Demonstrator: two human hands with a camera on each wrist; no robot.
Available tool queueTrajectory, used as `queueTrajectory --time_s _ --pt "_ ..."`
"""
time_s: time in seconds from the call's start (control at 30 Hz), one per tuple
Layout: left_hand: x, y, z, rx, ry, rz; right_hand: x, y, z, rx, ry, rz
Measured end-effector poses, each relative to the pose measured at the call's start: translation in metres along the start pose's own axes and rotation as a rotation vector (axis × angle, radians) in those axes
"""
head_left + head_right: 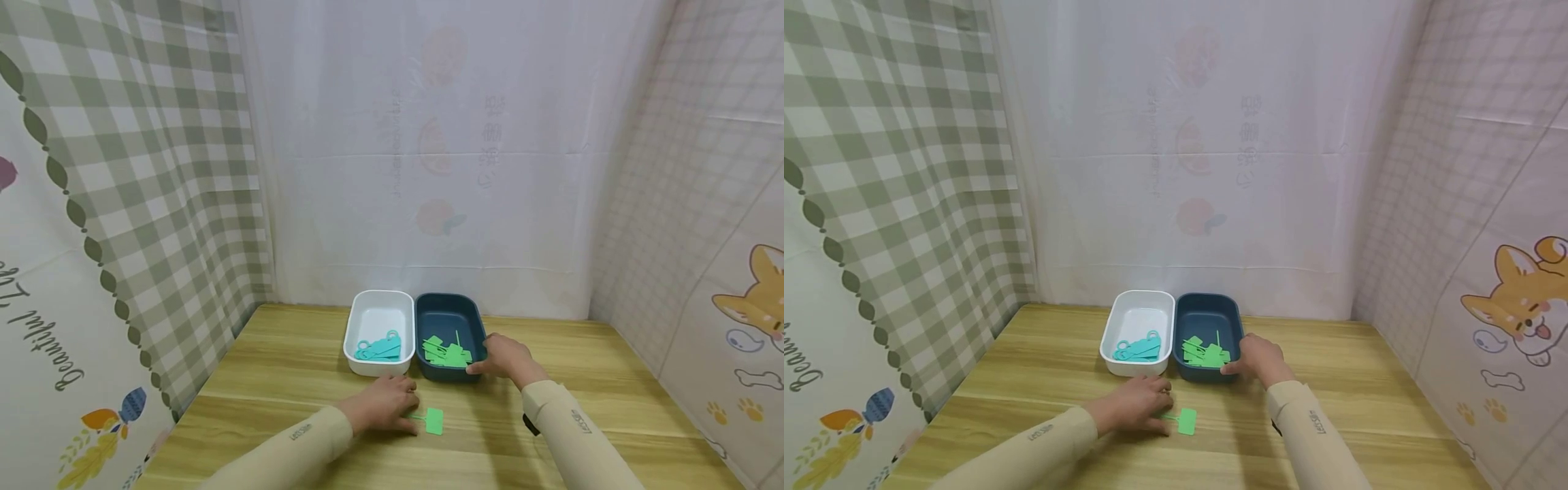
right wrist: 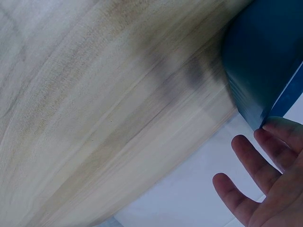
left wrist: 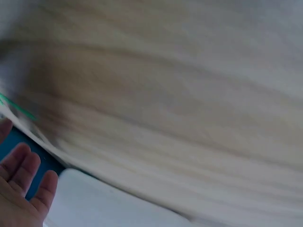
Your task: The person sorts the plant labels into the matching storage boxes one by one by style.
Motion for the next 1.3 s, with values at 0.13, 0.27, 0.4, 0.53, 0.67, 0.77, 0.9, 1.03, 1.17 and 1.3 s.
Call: queueTrajectory --time_s 0.13,0.27,0.4,0.53,0.67,0.77,0.9,1.03,1.17,1.3 --pt "-0.002 0.006 -0.010 0.045 -0.030 0.010 0.000 0.000 0.000 -0.002 0.000 0.006" --pt "-0.007 0.011 -0.016 0.072 -0.047 0.005 -0.001 0.000 0.000 0.003 -0.007 0.000" --pt "-0.008 0.014 -0.018 0.087 -0.049 0.004 -0.001 0.000 0.000 0.007 -0.008 -0.004" --pt "-0.005 0.016 -0.019 0.101 -0.044 0.019 -0.001 0.000 0.000 0.006 -0.007 -0.003" --pt "-0.004 0.017 -0.019 0.097 -0.045 0.020 0.000 0.000 0.000 0.002 -0.008 0.003" --pt "-0.004 0.019 -0.020 0.086 -0.051 0.023 0.000 0.000 0.000 0.005 -0.011 0.004" --pt "-0.004 0.020 -0.020 0.087 -0.061 0.054 0.000 0.000 -0.001 0.009 -0.015 0.003" --pt "-0.004 0.022 -0.021 0.086 -0.054 0.063 -0.001 0.000 -0.001 0.005 -0.015 0.003" --pt "-0.006 0.024 -0.021 0.080 -0.053 0.062 -0.002 0.000 -0.002 0.004 -0.017 0.002" --pt "-0.007 0.025 -0.021 0.077 -0.055 0.064 -0.001 0.000 -0.001 0.001 -0.014 -0.002"
Point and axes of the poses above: each hand's wrist, its own y-axis towards the middle knuckle, its own x-axis out of the back of the hand, z = x × y, the point moved 1 cm from there along y, towards the middle knuckle, and after that the axes turned 5 degrees about x, right-handed, at the moved point
